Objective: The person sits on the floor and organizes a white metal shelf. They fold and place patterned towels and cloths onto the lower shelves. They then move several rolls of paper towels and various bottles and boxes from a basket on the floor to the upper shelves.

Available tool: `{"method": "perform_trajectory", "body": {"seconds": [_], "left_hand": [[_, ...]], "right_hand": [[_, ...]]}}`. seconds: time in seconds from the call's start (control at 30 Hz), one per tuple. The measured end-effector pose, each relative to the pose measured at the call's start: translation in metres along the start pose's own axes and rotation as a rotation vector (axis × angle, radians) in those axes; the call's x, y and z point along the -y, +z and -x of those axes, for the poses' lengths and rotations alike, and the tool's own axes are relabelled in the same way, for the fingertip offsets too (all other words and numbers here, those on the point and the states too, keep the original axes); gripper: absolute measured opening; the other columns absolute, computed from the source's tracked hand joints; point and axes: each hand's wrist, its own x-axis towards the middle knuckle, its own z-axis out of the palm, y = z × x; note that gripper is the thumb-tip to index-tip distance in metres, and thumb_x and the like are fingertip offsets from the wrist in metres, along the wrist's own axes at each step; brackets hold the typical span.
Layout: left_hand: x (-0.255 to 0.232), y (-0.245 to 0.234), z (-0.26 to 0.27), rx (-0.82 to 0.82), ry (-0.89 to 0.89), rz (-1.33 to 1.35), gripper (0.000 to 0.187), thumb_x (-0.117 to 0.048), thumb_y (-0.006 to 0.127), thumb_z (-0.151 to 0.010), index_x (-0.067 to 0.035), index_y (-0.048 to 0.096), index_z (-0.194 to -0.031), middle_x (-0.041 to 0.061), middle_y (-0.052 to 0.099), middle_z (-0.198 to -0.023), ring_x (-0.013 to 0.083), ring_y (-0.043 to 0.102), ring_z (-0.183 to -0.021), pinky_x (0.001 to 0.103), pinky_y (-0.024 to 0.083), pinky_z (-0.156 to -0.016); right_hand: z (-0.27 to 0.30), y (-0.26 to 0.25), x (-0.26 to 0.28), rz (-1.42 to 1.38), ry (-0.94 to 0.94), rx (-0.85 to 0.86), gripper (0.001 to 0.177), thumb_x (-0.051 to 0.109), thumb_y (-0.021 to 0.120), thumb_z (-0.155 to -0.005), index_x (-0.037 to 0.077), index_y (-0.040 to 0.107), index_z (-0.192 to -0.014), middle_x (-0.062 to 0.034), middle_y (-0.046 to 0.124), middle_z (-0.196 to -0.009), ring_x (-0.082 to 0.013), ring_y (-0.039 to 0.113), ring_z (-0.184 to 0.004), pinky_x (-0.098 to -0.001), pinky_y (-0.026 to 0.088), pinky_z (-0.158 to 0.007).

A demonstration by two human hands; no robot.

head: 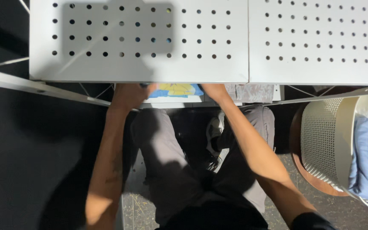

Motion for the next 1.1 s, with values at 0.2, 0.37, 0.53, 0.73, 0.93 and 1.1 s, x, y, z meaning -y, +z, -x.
{"method": "perform_trajectory", "body": {"seconds": [0.2, 0.37, 0.53, 0.73, 0.93, 1.1], "left_hand": [[-0.011, -0.014, 0.028, 0.260, -0.135, -0.219, 0.051, -0.026, 0.091, -0.090, 0.006, 0.073, -0.126, 0.023, 0.064, -0.122, 0.0551, 0.066, -0.123, 0.064, 0.062, -0.094], [0.020, 0.000, 0.027, 0.143, 0.073, -0.389, 0.052, -0.016, 0.088, -0.094, 0.000, 0.072, -0.141, 0.017, 0.067, -0.112, 0.0452, 0.075, -0.100, 0.056, 0.068, -0.069], [0.025, 0.012, 0.025, 0.033, 0.198, -0.405, 0.054, -0.011, 0.088, -0.086, -0.005, 0.073, -0.137, 0.011, 0.067, -0.096, 0.0401, 0.076, -0.088, 0.051, 0.067, -0.064], [0.041, 0.021, 0.021, -0.097, 0.309, -0.584, 0.060, -0.024, 0.096, -0.083, -0.008, 0.073, -0.136, 0.008, 0.065, -0.094, 0.0345, 0.076, -0.082, 0.049, 0.068, -0.063], [0.039, 0.005, 0.025, 0.036, 0.266, -0.547, 0.043, -0.014, 0.090, -0.078, -0.014, 0.075, -0.118, 0.004, 0.065, -0.085, 0.0328, 0.073, -0.079, 0.049, 0.062, -0.070], [0.006, 0.003, -0.011, -0.203, 0.245, -0.451, 0.033, -0.042, 0.084, -0.097, -0.021, 0.070, -0.076, 0.001, 0.067, -0.060, 0.0251, 0.064, -0.054, 0.042, 0.052, -0.076]], "right_hand": [[0.047, 0.005, 0.058, 0.286, -0.204, 0.154, 0.097, 0.017, 0.103, -0.084, -0.006, 0.052, -0.163, -0.0396, 0.063, -0.152, -0.0630, 0.058, -0.143, -0.0670, 0.044, -0.126], [0.041, 0.012, 0.012, 0.440, -0.234, 0.014, 0.072, 0.019, 0.098, -0.089, 0.007, 0.066, -0.152, -0.0265, 0.068, -0.126, -0.0551, 0.072, -0.121, -0.0590, 0.059, -0.110], [0.027, 0.015, -0.001, 0.484, -0.339, -0.024, 0.046, 0.018, 0.097, -0.086, 0.014, 0.077, -0.127, -0.0169, 0.073, -0.100, -0.0474, 0.078, -0.100, -0.0527, 0.064, -0.091], [0.026, 0.001, 0.008, 0.476, -0.432, -0.074, 0.034, 0.014, 0.097, -0.088, 0.011, 0.077, -0.115, -0.0154, 0.076, -0.093, -0.0427, 0.080, -0.091, -0.0476, 0.065, -0.083], [0.041, 0.012, 0.006, 0.557, -0.407, 0.078, 0.046, 0.028, 0.098, -0.085, 0.014, 0.076, -0.122, -0.0261, 0.073, -0.101, -0.0543, 0.077, -0.101, -0.0607, 0.063, -0.096], [0.007, -0.004, 0.073, 0.440, -0.385, -0.032, 0.040, 0.033, 0.077, -0.108, 0.000, 0.077, -0.131, -0.0368, 0.079, -0.123, -0.0584, 0.074, -0.120, -0.0701, 0.054, -0.110]]}}
